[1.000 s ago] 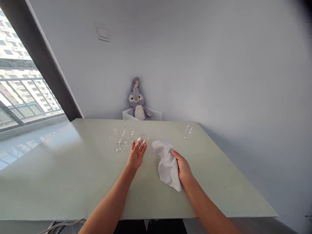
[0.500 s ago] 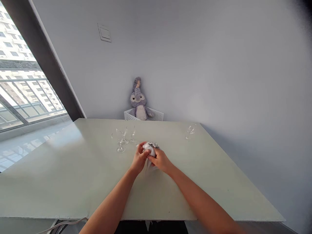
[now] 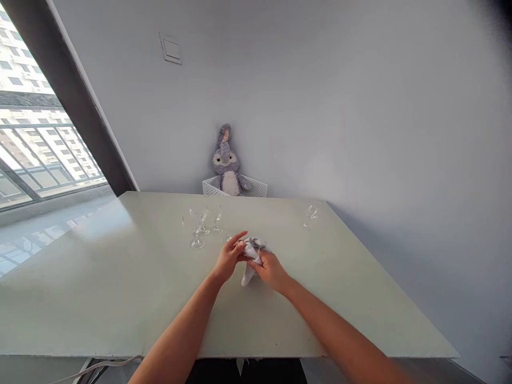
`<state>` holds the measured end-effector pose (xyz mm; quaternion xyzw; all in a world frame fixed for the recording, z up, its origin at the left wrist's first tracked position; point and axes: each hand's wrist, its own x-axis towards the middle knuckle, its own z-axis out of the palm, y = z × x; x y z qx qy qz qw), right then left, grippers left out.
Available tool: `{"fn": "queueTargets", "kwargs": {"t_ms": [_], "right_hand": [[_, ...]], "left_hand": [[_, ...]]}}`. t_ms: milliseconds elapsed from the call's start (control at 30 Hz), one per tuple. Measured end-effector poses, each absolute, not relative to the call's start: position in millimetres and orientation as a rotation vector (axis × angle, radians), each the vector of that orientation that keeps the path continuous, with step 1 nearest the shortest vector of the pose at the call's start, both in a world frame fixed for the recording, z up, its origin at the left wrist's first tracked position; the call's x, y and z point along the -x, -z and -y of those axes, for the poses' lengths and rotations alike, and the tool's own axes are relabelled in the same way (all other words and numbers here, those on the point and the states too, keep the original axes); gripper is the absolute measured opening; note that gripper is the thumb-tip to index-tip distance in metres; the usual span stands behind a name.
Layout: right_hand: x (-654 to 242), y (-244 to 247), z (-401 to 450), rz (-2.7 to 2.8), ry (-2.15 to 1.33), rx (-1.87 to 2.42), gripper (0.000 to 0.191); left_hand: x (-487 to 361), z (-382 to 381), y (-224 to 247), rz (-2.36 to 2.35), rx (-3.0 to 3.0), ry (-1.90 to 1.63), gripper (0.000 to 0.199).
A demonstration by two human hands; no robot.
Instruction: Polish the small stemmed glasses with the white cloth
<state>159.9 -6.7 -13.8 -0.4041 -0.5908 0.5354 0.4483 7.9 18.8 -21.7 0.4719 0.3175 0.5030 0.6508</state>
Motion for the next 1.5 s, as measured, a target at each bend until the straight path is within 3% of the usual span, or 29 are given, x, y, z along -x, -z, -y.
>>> {"fn": "queueTargets", "kwargs": {"t_ms": [100, 300, 533, 767, 1000, 1167, 1233, 1300, 1433, 1500], "right_hand": [[-160.0, 13.0, 8.1, 1.549, -1.207, 1.064, 0.014], [-154.4, 7.7, 8.8, 0.972, -1.665, 0.897, 0.027], [-157.9, 16.5, 10.6, 1.629, -1.036, 1.100, 0.013], [-151.2, 4.2, 10.8, 0.937, -1.689, 0.931, 0.025], [-150.9, 18.7, 16.5, 1.558, -1.065, 1.114, 0.016], [-154.6, 2.2, 13.6, 1.076, -1.623, 0.925, 0.031], [-152.9, -0.5, 19.3, 1.046, -1.662, 0.895, 0.034], [-150.4, 2.4, 26.0, 1.308, -1.419, 1.016, 0.031], [-152.6, 12.6, 27.6, 2.001, -0.554, 1.254, 0.021], [-161.1, 12.9, 20.8, 2.035, -0.456, 1.312, 0.020]], "left_hand": [[-7.8, -17.5, 19.9, -0.791, -1.102, -1.073, 0.050], [-5.5, -15.3, 11.5, -0.632, -1.175, -1.132, 0.047], [-6.5, -16.6, 16.2, -0.766, -1.146, -1.059, 0.046], [-7.7, -10.1, 7.7, -0.677, -1.259, -1.125, 0.046], [-8.9, -11.4, 13.3, -0.843, -1.240, -1.099, 0.048], [-11.6, -4.2, 4.5, -0.721, -1.342, -1.148, 0.048], [-11.0, -3.1, 1.8, -0.679, -1.315, -1.150, 0.048], [-10.9, -3.2, 2.1, -0.675, -1.258, -1.135, 0.049], [-13.5, -4.7, 11.6, -0.804, -1.296, -1.112, 0.053], [-14.2, -5.5, 17.8, -0.945, -1.480, -1.150, 0.051]]}}
